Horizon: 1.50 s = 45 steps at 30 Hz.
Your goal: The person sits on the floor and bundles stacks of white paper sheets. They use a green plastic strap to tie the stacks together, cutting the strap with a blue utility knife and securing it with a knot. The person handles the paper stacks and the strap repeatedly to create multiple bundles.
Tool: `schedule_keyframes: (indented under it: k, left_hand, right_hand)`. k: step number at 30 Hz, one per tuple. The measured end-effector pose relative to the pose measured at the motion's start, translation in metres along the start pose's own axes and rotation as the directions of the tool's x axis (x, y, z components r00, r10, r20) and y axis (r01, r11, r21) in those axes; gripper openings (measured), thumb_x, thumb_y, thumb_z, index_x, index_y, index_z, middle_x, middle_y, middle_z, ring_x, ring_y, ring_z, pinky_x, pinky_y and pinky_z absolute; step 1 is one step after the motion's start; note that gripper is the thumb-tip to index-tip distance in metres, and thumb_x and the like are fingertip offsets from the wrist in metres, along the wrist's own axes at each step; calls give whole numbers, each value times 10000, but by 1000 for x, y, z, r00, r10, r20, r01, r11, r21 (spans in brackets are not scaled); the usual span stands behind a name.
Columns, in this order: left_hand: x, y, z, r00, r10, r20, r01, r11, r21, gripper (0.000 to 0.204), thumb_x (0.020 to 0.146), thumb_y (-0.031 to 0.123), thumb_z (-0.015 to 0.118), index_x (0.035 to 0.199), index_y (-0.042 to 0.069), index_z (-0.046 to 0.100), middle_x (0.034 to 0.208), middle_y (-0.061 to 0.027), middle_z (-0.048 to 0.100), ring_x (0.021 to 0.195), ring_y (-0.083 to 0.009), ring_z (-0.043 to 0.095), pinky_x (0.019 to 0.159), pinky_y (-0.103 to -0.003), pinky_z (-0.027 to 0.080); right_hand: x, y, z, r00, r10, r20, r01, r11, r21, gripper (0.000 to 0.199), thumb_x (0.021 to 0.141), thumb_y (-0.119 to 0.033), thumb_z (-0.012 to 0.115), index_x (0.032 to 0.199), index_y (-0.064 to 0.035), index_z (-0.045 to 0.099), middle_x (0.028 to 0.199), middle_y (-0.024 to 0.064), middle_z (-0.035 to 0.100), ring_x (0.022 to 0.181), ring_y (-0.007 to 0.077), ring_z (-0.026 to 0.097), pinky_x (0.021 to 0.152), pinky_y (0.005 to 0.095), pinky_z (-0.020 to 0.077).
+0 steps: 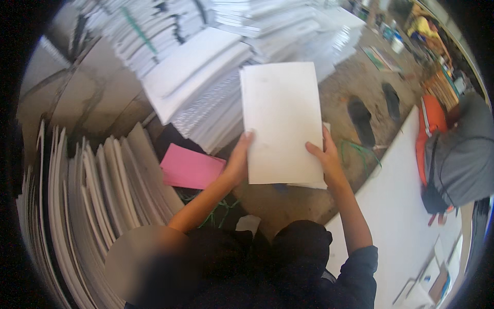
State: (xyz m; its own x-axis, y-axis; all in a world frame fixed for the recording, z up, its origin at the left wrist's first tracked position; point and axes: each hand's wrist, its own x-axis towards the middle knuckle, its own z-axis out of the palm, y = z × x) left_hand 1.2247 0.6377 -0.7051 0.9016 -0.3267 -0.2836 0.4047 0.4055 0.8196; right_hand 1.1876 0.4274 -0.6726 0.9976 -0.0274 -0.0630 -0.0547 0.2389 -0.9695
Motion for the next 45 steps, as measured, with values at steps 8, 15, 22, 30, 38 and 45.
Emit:
schedule_keyframes:
  k: [8,15,22,30,38,45]
  left_hand:
    - [55,-142,46,989,102,-103,-56,924,379,529,881,340,491,1256,22,293,1155,-148,462,1046,-211,458,891,-307,360]
    - [100,-201,0,986,131,-107,11,581,814,829,805,274,577,1358,-16,31,1414,-218,27,1302,-336,102,1047,-397,141]
    - [117,-212,-9,970,111,216,-242,520,819,908,788,175,580,1358,22,-109,1435,-186,-52,1324,-331,50,1061,-411,107]
    - [71,-104,-11,917,338,214,-371,521,768,659,845,107,494,1369,35,100,1397,-191,188,1289,-312,207,1041,-386,196]
    - [-49,138,-55,288,954,-84,-574,243,782,343,872,68,441,1203,-23,432,1194,-137,466,1085,-216,472,896,-321,377]
    - [-22,176,-113,743,552,-379,-383,815,436,591,842,284,508,1265,-80,313,1279,-182,388,1184,-251,375,987,-339,288]
  right_hand:
    - [-16,75,-116,953,172,-248,-212,966,-146,615,784,-186,594,1314,-34,322,1226,103,457,1110,173,440,934,280,333]
    - [14,201,-148,953,136,-270,-282,726,-627,817,777,-281,612,1348,47,128,1387,227,197,1289,320,205,1038,385,205]
    - [8,209,-143,947,11,-320,-180,846,-503,858,763,-199,631,1341,71,57,1372,261,197,1278,330,225,1047,364,187]
    - [58,149,-117,950,-203,-237,-54,643,-764,758,788,-203,606,1322,72,143,1348,258,239,1256,340,260,1029,376,229]
    - [114,-42,112,913,-275,302,300,953,-39,546,881,-177,500,1324,-42,211,1259,182,408,1089,234,486,952,319,351]
    - [124,-33,190,946,-118,303,103,993,64,633,839,-151,530,1323,14,158,1311,215,253,1188,253,358,1017,341,290]
